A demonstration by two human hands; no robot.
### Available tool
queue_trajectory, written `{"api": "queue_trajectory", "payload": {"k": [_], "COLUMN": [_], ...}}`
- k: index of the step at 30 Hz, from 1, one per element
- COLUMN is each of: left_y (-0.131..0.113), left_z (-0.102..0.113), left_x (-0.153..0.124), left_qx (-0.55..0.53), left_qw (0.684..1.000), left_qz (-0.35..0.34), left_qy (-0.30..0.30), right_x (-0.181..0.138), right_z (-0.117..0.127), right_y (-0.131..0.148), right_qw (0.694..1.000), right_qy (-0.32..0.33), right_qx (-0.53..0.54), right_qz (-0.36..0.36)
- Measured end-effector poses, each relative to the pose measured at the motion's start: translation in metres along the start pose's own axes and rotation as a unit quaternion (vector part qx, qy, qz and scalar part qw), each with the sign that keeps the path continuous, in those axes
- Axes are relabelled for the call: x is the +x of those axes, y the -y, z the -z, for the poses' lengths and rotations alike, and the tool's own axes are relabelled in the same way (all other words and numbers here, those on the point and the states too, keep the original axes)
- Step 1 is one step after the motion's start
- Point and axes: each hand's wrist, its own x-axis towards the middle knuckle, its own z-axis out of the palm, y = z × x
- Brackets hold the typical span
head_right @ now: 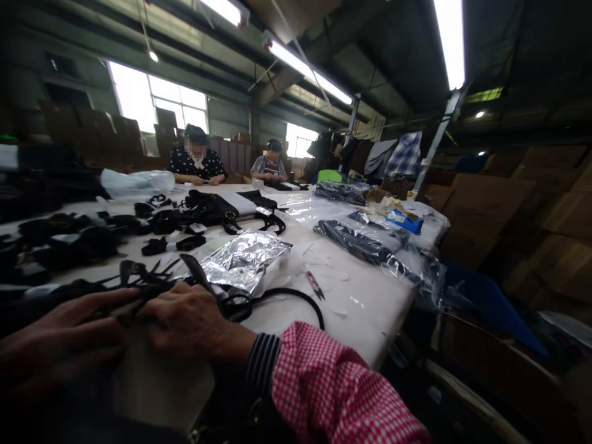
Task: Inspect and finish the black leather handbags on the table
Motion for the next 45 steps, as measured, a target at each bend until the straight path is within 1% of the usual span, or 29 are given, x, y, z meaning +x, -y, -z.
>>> {"api": "queue_trajectory", "payload": {"k": [3,6,8,10,11,12,14,16,18,20,22,25,27,29,30,32,35,40,43,45], "left_y": [-0.001,-0.013,-0.024,-0.034,-0.038,-0.042,-0.046,-0.048,-0.047,-0.043,-0.039,-0.037,-0.041,-0.046,-0.049,-0.052,-0.053,-0.054,-0.056,-0.056], "left_z": [0.006,0.014,0.018,0.021,0.022,0.022,0.023,0.022,0.02,0.017,0.015,0.016,0.019,0.021,0.021,0.019,0.015,0.014,0.015,0.014], "left_x": [0.003,0.006,0.006,0.006,0.006,0.006,0.006,0.007,0.007,0.007,0.007,0.009,0.012,0.014,0.014,0.014,0.011,0.011,0.013,0.013], "left_qx": [-0.059,-0.057,-0.048,-0.039,-0.037,-0.034,-0.031,-0.031,-0.033,-0.034,-0.034,-0.036,-0.036,-0.036,-0.037,-0.04,-0.043,-0.058,-0.062,-0.068], "left_qw": [0.996,0.995,0.996,0.997,0.997,0.997,0.997,0.997,0.997,0.997,0.998,0.997,0.995,0.996,0.996,0.997,0.998,0.997,0.996,0.996], "left_qz": [0.025,0.024,0.021,0.024,0.025,0.027,0.027,0.027,0.029,0.026,0.019,-0.006,-0.018,-0.018,-0.017,-0.012,-0.002,0.003,0.002,0.002], "left_qy": [0.066,0.072,0.069,0.065,0.063,0.063,0.064,0.065,0.064,0.057,0.054,0.073,0.088,0.085,0.08,0.064,0.051,0.055,0.057,0.053], "right_x": [-0.003,-0.014,-0.032,-0.057,-0.071,-0.086,-0.116,-0.141,-0.156,-0.16,-0.155,-0.141,-0.135,-0.131,-0.131,-0.13,-0.13,-0.129,-0.126,-0.124], "right_z": [0.008,0.028,0.05,0.078,0.092,0.106,0.129,0.141,0.143,0.136,0.126,0.113,0.105,0.098,0.096,0.094,0.096,0.102,0.11,0.114], "right_y": [0.004,0.009,0.005,-0.011,-0.024,-0.04,-0.078,-0.116,-0.143,-0.156,-0.156,-0.144,-0.137,-0.136,-0.137,-0.14,-0.144,-0.15,-0.15,-0.146], "right_qw": [0.999,0.994,0.989,0.983,0.977,0.968,0.947,0.923,0.911,0.914,0.923,0.935,0.929,0.913,0.907,0.901,0.895,0.883,0.871,0.856], "right_qy": [-0.016,-0.055,-0.091,-0.128,-0.154,-0.181,-0.222,-0.231,-0.213,-0.201,-0.19,-0.14,-0.101,-0.074,-0.065,-0.054,-0.056,-0.073,-0.066,-0.054], "right_qx": [0.044,0.082,0.111,0.127,0.122,0.1,0.041,-0.006,-0.014,-0.012,-0.018,-0.062,-0.126,-0.182,-0.189,-0.162,-0.094,0.047,0.129,0.174], "right_qz": [0.021,0.042,0.031,-0.034,-0.087,-0.142,-0.229,-0.309,-0.352,-0.354,-0.334,-0.319,-0.334,-0.358,-0.372,-0.4,-0.432,-0.461,-0.47,-0.483]}}
